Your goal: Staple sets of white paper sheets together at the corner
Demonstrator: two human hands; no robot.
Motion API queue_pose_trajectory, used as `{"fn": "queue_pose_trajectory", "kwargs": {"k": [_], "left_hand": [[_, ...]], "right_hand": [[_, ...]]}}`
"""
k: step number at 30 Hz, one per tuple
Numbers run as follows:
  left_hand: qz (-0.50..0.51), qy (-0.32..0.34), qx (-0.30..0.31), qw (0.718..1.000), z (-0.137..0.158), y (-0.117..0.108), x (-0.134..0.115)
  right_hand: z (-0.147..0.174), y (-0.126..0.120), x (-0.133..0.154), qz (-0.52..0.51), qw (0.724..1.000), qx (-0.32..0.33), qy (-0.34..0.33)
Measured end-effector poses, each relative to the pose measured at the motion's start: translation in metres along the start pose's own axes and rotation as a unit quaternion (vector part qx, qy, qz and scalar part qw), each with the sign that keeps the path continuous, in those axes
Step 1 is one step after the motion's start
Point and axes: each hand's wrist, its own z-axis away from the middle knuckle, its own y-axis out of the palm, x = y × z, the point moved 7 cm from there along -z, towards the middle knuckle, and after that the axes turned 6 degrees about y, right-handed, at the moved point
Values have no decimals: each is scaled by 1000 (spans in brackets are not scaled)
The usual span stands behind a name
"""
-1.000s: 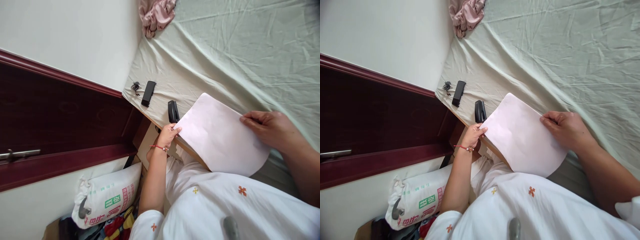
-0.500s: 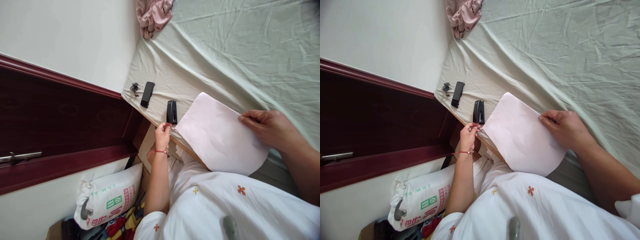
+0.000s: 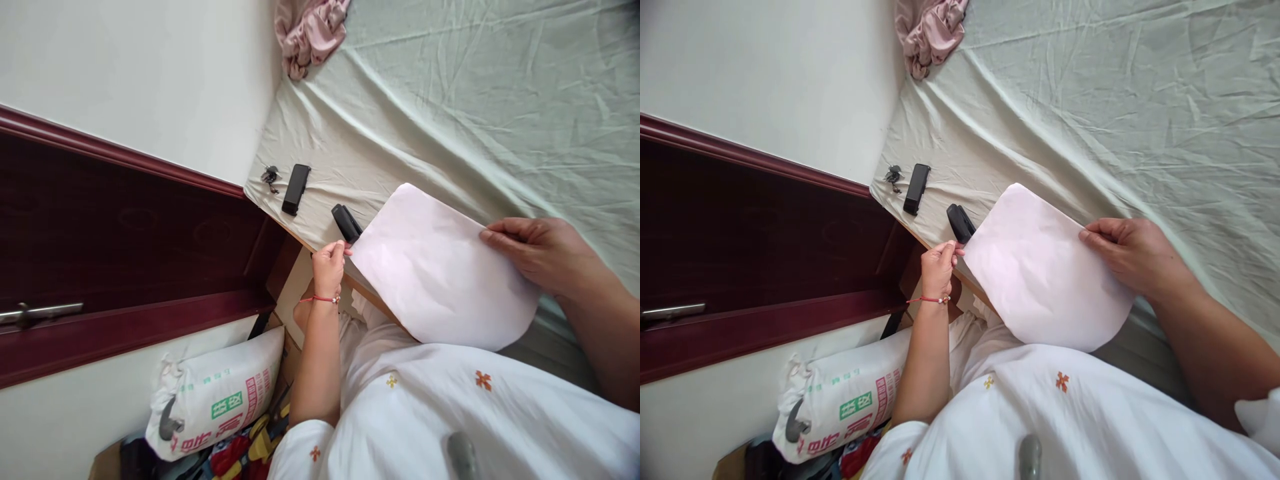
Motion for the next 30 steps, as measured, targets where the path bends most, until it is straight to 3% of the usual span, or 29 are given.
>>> {"fn": "queue_pose_trajectory", "kwargs": {"k": [7,12,16,24,27,30], "left_hand": [[5,8,-30,1000,-3,4,11],[-65,-33,28,997,-4,14,23],[-82,-24,40,995,-6,16,22],[-42,-13,5,999,-10,16,22],[-60,55,-54,995,-10,4,13],[-112,192,-85,971,-1,-6,-13]], "right_hand": [[4,1,3,-21,999,1,35],[4,-2,3,12,999,-18,28],[4,-3,3,19,999,-26,30],[7,-6,4,11,997,-57,46],[8,-7,6,13,997,-61,41],[8,-8,7,18,997,-63,39]]}}
